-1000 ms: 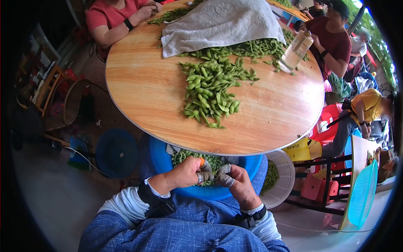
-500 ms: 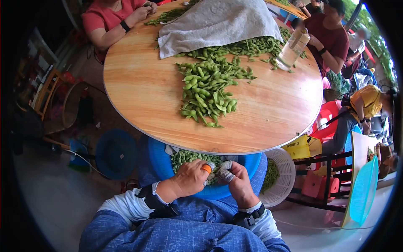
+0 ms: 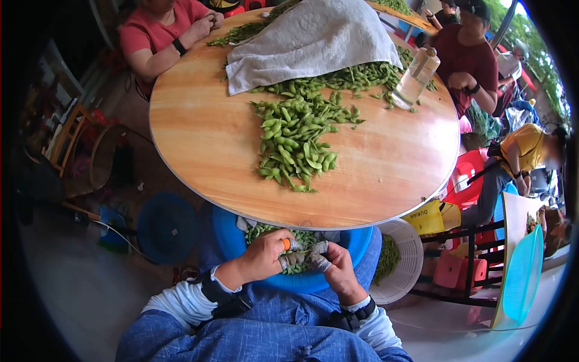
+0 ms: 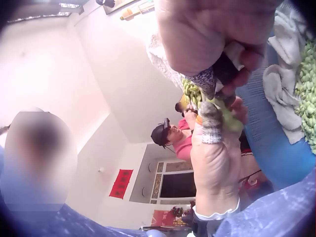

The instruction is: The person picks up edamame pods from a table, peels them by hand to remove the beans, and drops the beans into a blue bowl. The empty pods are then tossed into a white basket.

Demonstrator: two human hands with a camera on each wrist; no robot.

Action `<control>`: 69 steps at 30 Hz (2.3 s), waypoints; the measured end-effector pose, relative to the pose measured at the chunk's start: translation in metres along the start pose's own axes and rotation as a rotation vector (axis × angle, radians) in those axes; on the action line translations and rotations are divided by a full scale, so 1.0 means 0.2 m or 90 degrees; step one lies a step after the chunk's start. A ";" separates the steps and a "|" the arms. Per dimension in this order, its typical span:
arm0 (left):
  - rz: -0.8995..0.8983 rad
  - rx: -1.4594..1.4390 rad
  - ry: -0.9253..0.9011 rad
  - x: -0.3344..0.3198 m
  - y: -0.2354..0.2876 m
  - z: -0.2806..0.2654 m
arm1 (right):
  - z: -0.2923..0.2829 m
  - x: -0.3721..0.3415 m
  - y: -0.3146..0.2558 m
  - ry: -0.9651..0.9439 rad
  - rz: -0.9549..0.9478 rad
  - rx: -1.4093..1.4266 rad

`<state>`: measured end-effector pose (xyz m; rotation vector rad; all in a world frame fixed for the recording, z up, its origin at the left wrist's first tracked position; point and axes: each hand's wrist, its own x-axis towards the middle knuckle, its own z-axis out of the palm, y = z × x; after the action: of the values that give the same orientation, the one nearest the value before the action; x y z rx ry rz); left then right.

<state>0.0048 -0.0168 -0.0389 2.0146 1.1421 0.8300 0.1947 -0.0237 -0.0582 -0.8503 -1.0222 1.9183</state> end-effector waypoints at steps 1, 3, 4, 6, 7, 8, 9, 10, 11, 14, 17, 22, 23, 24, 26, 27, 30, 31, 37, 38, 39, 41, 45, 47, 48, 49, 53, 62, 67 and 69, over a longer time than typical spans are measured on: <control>-0.017 0.030 -0.007 -0.01 0.02 -0.01 | 0.00 0.00 0.00 0.009 0.008 -0.008; -0.055 0.089 -0.021 -0.02 0.04 -0.02 | 0.01 0.01 -0.02 0.016 0.017 -0.007; -0.113 0.098 -0.072 -0.01 0.06 -0.04 | 0.02 0.01 -0.02 0.020 0.020 -0.006; -0.230 0.113 -0.173 0.02 0.10 -0.06 | 0.03 0.01 -0.02 0.019 0.020 -0.023; -0.233 0.039 -0.161 0.02 0.08 -0.05 | 0.03 0.02 -0.02 0.017 0.018 -0.033; -0.235 -0.034 -0.149 0.01 0.05 -0.03 | 0.03 0.02 -0.02 0.014 0.014 -0.028; -0.236 -0.108 -0.137 0.00 0.01 0.00 | 0.03 0.01 -0.02 0.011 0.010 -0.023; -0.226 -0.163 -0.124 -0.01 -0.03 0.03 | 0.03 0.01 -0.02 0.009 0.008 -0.017; -0.217 -0.218 -0.113 -0.03 -0.07 0.06 | 0.03 0.01 -0.02 0.007 0.001 -0.029; -0.283 -0.382 -0.114 -0.03 -0.05 0.07 | 0.04 0.01 -0.02 0.010 -0.020 -0.072; -0.352 -0.553 -0.103 -0.04 -0.04 0.06 | 0.08 0.02 -0.02 0.003 -0.060 -0.170; -0.338 -0.469 -0.080 -0.06 -0.08 0.11 | 0.10 0.03 -0.01 0.029 -0.110 -0.311; -0.287 -0.306 -0.088 -0.06 -0.06 0.10 | 0.10 0.02 0.01 0.061 -0.102 -0.303; -0.235 -0.143 -0.094 -0.06 -0.04 0.09 | 0.06 0.00 0.00 0.097 -0.044 -0.239; -0.208 -0.017 -0.171 -0.04 0.02 0.01 | -0.05 -0.06 -0.05 0.176 -0.125 -0.262; -0.193 0.045 -0.210 -0.03 0.04 -0.02 | -0.14 -0.12 -0.08 0.247 -0.117 -0.278; -0.011 0.226 -0.185 -0.06 0.01 -0.05 | -0.49 -0.35 -0.15 0.469 -0.067 -0.224; 0.056 0.273 -0.172 -0.06 0.01 -0.06 | -0.71 -0.42 -0.06 0.515 -0.113 -0.316; 0.146 0.334 0.093 0.16 0.06 -0.25 | -0.92 -0.64 0.05 0.608 -0.031 -0.335; 0.146 0.370 0.136 0.24 0.06 -0.29 | -0.85 -0.62 0.03 0.601 -0.008 -0.272; 0.120 0.386 0.139 0.31 0.08 -0.32 | -0.79 -0.58 0.02 0.580 -0.038 -0.264; 0.100 0.445 0.096 0.40 -0.04 -0.33 | -0.68 -0.51 -0.02 0.496 -0.048 -0.204; 0.138 0.479 0.070 0.48 -0.04 -0.33 | -0.44 -0.35 -0.11 0.382 -0.094 -0.202; 0.177 0.498 0.075 0.48 0.01 -0.36 | -0.29 -0.28 -0.21 0.333 -0.088 -0.232; 0.113 0.372 0.076 0.47 0.06 -0.37 | -0.23 -0.24 -0.24 0.293 -0.089 -0.220; 0.048 0.246 0.077 0.45 0.10 -0.37 | -0.18 -0.21 -0.26 0.241 -0.116 -0.218; -0.234 -0.494 -0.034 0.32 0.21 -0.30 | 0.05 -0.06 -0.36 0.092 -0.126 -0.140; -0.343 -0.617 -0.175 0.15 0.13 -0.18 | 0.13 -0.01 -0.32 -0.011 0.005 -0.022; -0.357 -0.623 -0.203 0.14 0.12 -0.16 | 0.11 -0.01 -0.28 0.009 0.030 -0.010; -0.365 -0.630 -0.208 0.14 0.12 -0.16 | 0.10 -0.01 -0.28 -0.007 0.034 -0.012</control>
<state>0.0021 0.0064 0.0044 0.8927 0.7995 0.5565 0.1969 -0.0113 0.0009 -0.8863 -1.0343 1.9624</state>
